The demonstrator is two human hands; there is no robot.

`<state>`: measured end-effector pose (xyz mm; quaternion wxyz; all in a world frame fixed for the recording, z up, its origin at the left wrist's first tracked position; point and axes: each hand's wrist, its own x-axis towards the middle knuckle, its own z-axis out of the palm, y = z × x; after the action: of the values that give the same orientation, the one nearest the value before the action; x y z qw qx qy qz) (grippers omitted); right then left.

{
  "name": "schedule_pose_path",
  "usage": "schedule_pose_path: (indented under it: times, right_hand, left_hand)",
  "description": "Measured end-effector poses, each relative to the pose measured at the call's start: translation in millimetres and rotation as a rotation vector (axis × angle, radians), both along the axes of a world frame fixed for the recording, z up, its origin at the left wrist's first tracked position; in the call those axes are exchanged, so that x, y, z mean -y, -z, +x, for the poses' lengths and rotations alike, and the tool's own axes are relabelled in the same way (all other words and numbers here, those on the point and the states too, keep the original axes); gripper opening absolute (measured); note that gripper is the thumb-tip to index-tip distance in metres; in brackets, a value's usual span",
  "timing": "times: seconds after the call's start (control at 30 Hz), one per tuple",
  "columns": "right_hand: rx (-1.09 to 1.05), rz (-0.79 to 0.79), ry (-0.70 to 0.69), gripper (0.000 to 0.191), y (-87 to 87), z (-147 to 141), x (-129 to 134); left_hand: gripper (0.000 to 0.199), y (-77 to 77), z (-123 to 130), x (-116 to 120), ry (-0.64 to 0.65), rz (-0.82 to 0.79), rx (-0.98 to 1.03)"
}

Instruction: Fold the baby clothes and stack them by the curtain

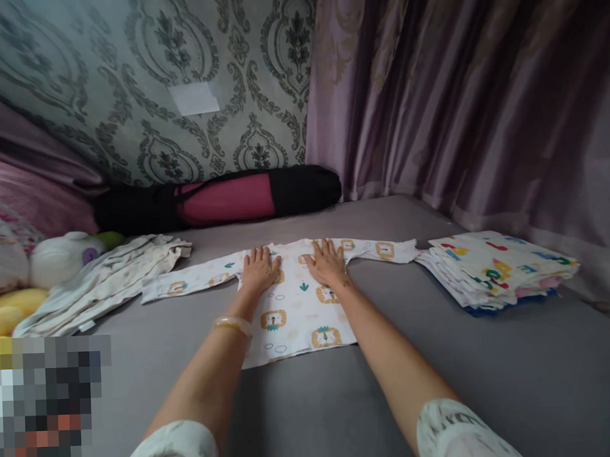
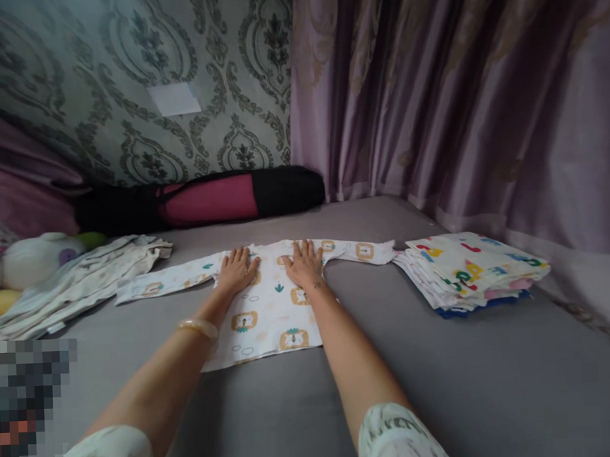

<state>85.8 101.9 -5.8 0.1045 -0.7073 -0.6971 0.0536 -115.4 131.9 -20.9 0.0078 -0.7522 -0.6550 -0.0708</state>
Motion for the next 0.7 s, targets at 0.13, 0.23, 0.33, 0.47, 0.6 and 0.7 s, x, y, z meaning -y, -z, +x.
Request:
schedule_pose_path:
  times: [0.13,0.23,0.33,0.47,0.6,0.7]
  right_hand:
    - [0.002,0.015,0.027,0.067,0.0,-0.2,2.2]
    - [0.004,0.025,0.07,0.065,0.4,-0.9,4.5]
    - [-0.01,0.038,0.084,0.064,0.1,-1.5,4.9]
    - [-0.054,-0.017,0.078,0.065,-4.5,1.1,2.5]
    - [-0.086,-0.04,0.182,0.076,-10.7,8.9,2.4]
    - [-0.052,-0.062,0.213,0.079,-13.6,16.1,4.8]
  left_hand:
    - [0.068,0.0,0.0,-0.5,-0.004,-0.009,-0.015]
    - [0.068,0.5,0.3,-0.7,-0.005,-0.008,-0.026]
    - [0.068,-0.1,0.4,0.0,-0.007,-0.007,-0.021]
    - [0.068,-3.3,0.8,1.8,-0.005,-0.019,-0.008]
    - [0.069,-6.0,1.9,2.4,-0.031,-0.055,-0.005]
    - [0.069,-5.5,2.2,2.0,-0.031,-0.062,-0.012]
